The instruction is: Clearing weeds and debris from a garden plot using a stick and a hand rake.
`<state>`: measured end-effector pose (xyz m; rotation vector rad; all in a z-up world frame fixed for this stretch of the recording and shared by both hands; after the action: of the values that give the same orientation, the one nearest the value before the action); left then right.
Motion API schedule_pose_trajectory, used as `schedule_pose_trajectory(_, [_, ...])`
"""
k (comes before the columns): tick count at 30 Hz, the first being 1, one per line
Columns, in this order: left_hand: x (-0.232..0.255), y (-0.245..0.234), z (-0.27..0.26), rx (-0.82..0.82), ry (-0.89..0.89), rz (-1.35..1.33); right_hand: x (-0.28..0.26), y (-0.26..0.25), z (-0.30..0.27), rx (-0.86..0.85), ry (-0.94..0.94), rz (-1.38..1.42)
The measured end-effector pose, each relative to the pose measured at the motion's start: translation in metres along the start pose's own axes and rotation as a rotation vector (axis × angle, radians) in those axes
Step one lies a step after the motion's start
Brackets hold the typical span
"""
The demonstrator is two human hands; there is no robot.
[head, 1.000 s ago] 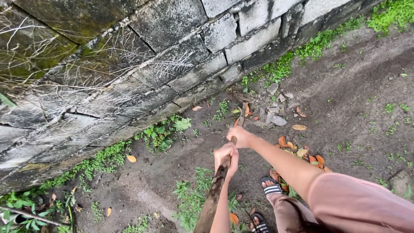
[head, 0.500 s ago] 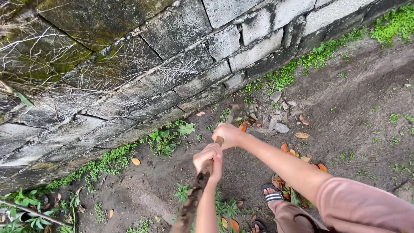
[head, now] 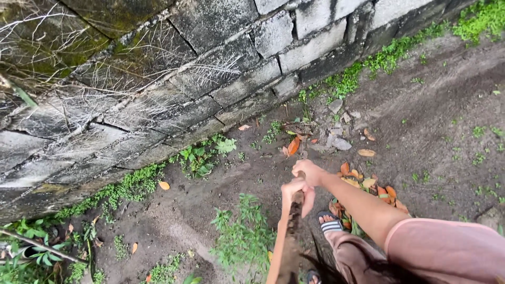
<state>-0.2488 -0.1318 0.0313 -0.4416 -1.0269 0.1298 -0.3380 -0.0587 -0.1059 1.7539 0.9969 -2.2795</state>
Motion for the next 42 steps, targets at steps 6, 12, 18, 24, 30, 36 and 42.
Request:
schedule_pose_trajectory(6, [0.017,-0.066,-0.045,0.155,-0.084,-0.128,-0.062,0.054,-0.003,0.053,-0.068,0.045])
schedule_pose_trajectory(12, [0.039,-0.127,-0.06,0.239,-0.113,-0.056,-0.126,0.08,0.012,-0.142,0.122,-0.025])
schedule_pose_trajectory(18, [0.093,-0.149,-0.029,0.225,0.104,-0.173,-0.184,0.032,0.036,0.011,-0.327,-0.082])
schedule_pose_trajectory(24, [0.052,-0.09,0.028,0.194,0.158,-0.11,-0.092,-0.02,0.06,-0.042,-0.154,-0.263])
schedule_pose_trajectory(30, [-0.035,-0.028,0.015,-0.126,-0.075,-0.099,0.048,0.026,0.04,-0.02,0.189,0.071])
schedule_pose_trajectory(36, [0.008,-0.093,0.046,0.035,-0.022,-0.093,-0.055,0.012,0.071,-0.061,0.057,-0.02])
schedule_pose_trajectory(42, [0.037,-0.13,0.082,0.091,-0.003,-0.154,-0.084,-0.021,0.111,-0.081,0.118,-0.116])
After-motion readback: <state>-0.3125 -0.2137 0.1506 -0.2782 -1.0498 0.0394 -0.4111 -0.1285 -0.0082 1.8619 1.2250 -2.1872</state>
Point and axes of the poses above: each hand's wrist, its own z-axis towards the middle knuckle, its own y-axis out of the palm, x = y × z, the point moved 9 cm from there along z, towards the middle knuckle, and after that the axes turned 14 degrees about z, right-handed, at the moved point
